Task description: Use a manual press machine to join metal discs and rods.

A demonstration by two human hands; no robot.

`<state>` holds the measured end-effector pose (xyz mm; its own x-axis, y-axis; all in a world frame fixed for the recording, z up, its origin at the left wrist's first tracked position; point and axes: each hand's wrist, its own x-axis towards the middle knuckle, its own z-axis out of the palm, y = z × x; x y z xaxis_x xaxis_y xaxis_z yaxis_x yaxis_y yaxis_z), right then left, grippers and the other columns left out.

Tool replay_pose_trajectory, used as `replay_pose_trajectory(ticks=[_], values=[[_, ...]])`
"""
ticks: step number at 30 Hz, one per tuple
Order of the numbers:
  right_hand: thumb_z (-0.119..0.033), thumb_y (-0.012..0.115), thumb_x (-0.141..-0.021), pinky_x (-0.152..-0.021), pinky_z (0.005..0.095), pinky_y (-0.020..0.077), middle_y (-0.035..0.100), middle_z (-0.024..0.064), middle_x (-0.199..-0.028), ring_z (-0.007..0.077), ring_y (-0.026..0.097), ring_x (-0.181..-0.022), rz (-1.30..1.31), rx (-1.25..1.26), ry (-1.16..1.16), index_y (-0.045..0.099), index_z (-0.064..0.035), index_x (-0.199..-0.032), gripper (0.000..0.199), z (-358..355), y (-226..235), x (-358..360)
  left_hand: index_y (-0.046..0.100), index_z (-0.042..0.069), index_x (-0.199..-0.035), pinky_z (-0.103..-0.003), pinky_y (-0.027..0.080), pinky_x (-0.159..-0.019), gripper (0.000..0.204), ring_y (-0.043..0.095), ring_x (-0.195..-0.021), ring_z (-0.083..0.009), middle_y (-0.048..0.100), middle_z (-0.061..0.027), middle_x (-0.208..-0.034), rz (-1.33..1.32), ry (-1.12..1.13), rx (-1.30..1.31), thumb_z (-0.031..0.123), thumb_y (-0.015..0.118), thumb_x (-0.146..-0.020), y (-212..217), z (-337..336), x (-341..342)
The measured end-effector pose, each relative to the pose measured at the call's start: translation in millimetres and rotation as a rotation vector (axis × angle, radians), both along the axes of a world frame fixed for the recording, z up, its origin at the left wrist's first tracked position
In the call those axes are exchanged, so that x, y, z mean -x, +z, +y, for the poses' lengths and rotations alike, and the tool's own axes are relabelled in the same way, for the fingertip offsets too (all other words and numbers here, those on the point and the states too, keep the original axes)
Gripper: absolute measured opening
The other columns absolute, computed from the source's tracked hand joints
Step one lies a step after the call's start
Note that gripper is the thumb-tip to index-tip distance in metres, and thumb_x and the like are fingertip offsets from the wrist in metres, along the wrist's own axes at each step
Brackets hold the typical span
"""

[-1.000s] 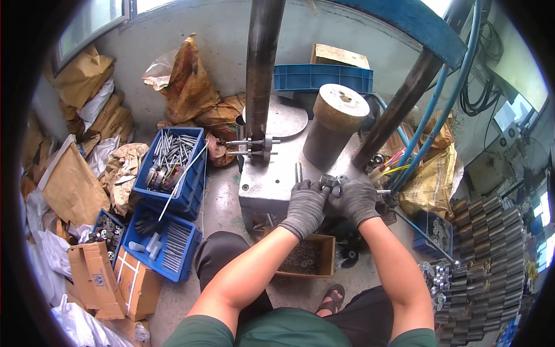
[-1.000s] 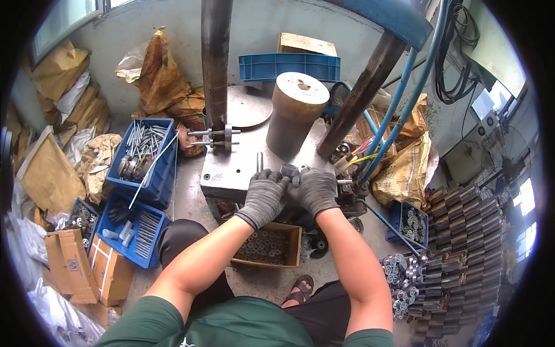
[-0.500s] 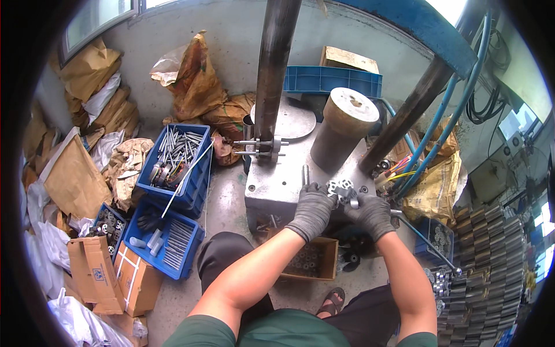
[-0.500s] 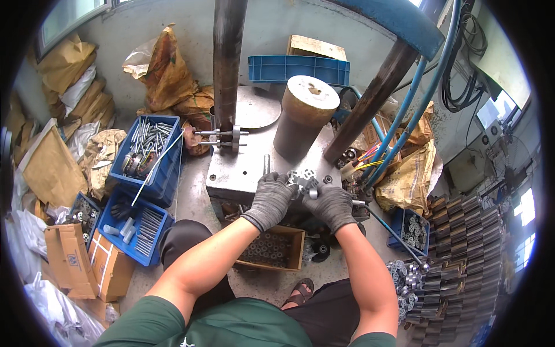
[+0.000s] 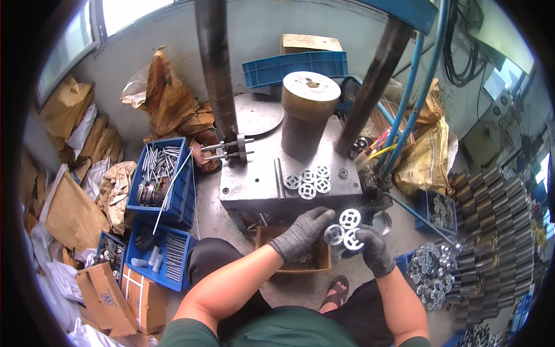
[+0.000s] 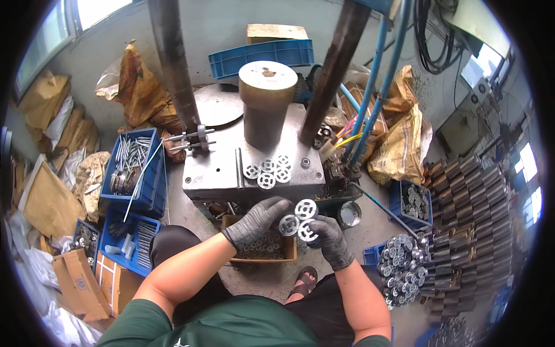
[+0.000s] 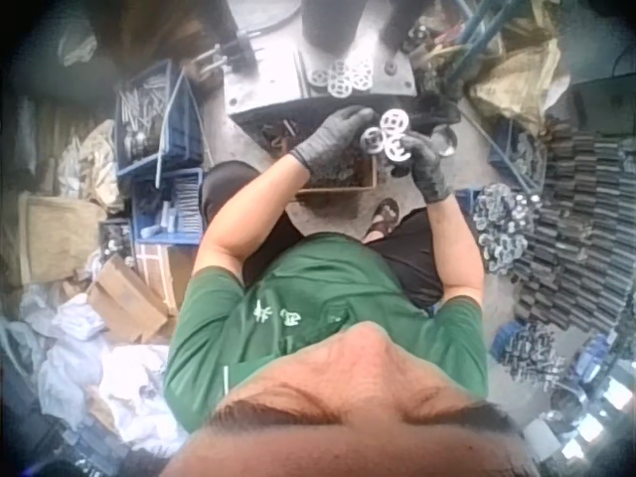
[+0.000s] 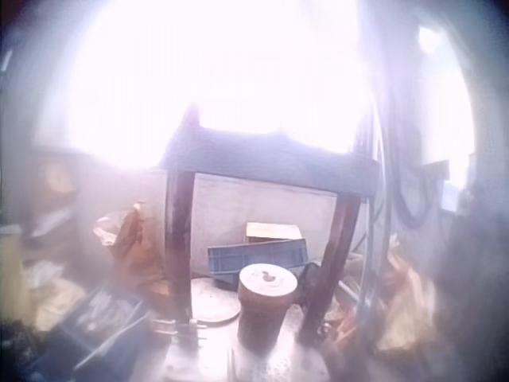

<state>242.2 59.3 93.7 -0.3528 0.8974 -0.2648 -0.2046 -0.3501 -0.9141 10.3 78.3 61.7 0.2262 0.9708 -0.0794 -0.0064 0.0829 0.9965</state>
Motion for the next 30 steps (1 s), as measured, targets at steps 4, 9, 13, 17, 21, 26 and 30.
replay_pose_trajectory(ticks=[4,9,13,17,21,26,30], values=[[-0.035,0.069,-0.09,-0.072,0.0224,0.0516,0.072,0.0023,-0.099,0.0085,0.065,-0.083,-0.189,-0.071,0.193,0.07,0.0015,-0.12,0.047,-11.6,5.8,4.5,0.061,0.001,-0.126,-0.027,0.052,-0.089,0.046,0.061,-0.098,-0.0101,0.067,-0.0036,-0.109,-0.522,-0.226,0.398,0.04,0.064,-0.102,18.8,-20.9,-11.2],[-0.031,0.08,-0.084,-0.079,0.0306,0.056,0.074,0.0048,-0.099,0.0113,0.068,-0.088,-0.557,-0.285,0.292,0.072,-0.0027,-0.115,0.043,-32.4,17.6,28.8,0.056,0.001,-0.128,-0.031,0.052,-0.093,0.05,0.059,-0.102,-0.0116,0.062,-0.0038,-0.109,-0.311,-0.244,0.329,0.034,0.073,-0.096,12.8,-28.1,-1.0],[-0.031,0.083,-0.081,-0.08,0.034,0.0569,0.074,0.0115,-0.093,0.017,0.071,-0.086,-0.583,-0.475,0.297,0.071,-0.0034,-0.113,0.044,-40.7,9.0,31.0,0.053,0.001,-0.13,-0.03,0.051,-0.094,0.054,0.056,-0.105,-0.0113,0.059,-0.0039,-0.112,-0.281,-0.292,0.255,0.032,0.077,-0.093,17.2,-37.2,7.4],[-0.026,0.081,-0.081,-0.077,0.0324,0.0556,0.071,0.0065,-0.086,0.0137,0.066,-0.079,-0.475,-0.452,0.316,0.07,-0.0024,-0.109,0.038,-45.6,12.9,38.4,0.058,0.004,-0.115,-0.028,0.05,-0.082,0.041,0.055,-0.091,-0.0086,0.06,-0.0003,-0.097,-0.179,-0.154,0.214,0.04,0.069,-0.099,23.4,-51.1,0.6],[-0.025,0.08,-0.081,-0.079,0.0299,0.0542,0.071,0.0058,-0.092,0.0098,0.064,-0.085,-0.35,-0.374,0.376,0.069,-0.0019,-0.111,0.039,-46.7,9.7,38.9,0.06,0.006,-0.095,-0.027,0.048,-0.074,0.045,0.051,-0.077,-0.008,0.058,0.001,-0.083,-0.22,-0.014,0.165,0.05,0.057,-0.104,11.7,-60.6,-7.5],[-0.03,0.077,-0.079,-0.085,0.0288,0.0538,0.072,0.0056,-0.101,0.0122,0.066,-0.092,-0.06,-0.025,0.378,0.068,0.0015,-0.115,0.049,-50.1,-7.0,35.5,0.062,0.007,-0.091,-0.026,0.045,-0.068,0.057,0.048,-0.073,-0.0071,0.055,0.0011,-0.078,-0.285,-0.055,0.168,0.061,0.046,-0.104,14.2,-66.5,0.4],[-0.026,0.077,-0.073,-0.08,0.0332,0.0546,0.07,0.0114,-0.093,0.0199,0.067,-0.085,0.174,0.289,0.309,0.068,0.0033,-0.108,0.047,-49.6,-4.7,36.2,0.063,0.011,-0.093,-0.024,0.044,-0.049,0.065,0.054,-0.056,-0.011,0.056,-0.0003,-0.07,-0.665,-0.025,0.679,0.074,0.046,-0.097,3.7,-67.9,10.9]])
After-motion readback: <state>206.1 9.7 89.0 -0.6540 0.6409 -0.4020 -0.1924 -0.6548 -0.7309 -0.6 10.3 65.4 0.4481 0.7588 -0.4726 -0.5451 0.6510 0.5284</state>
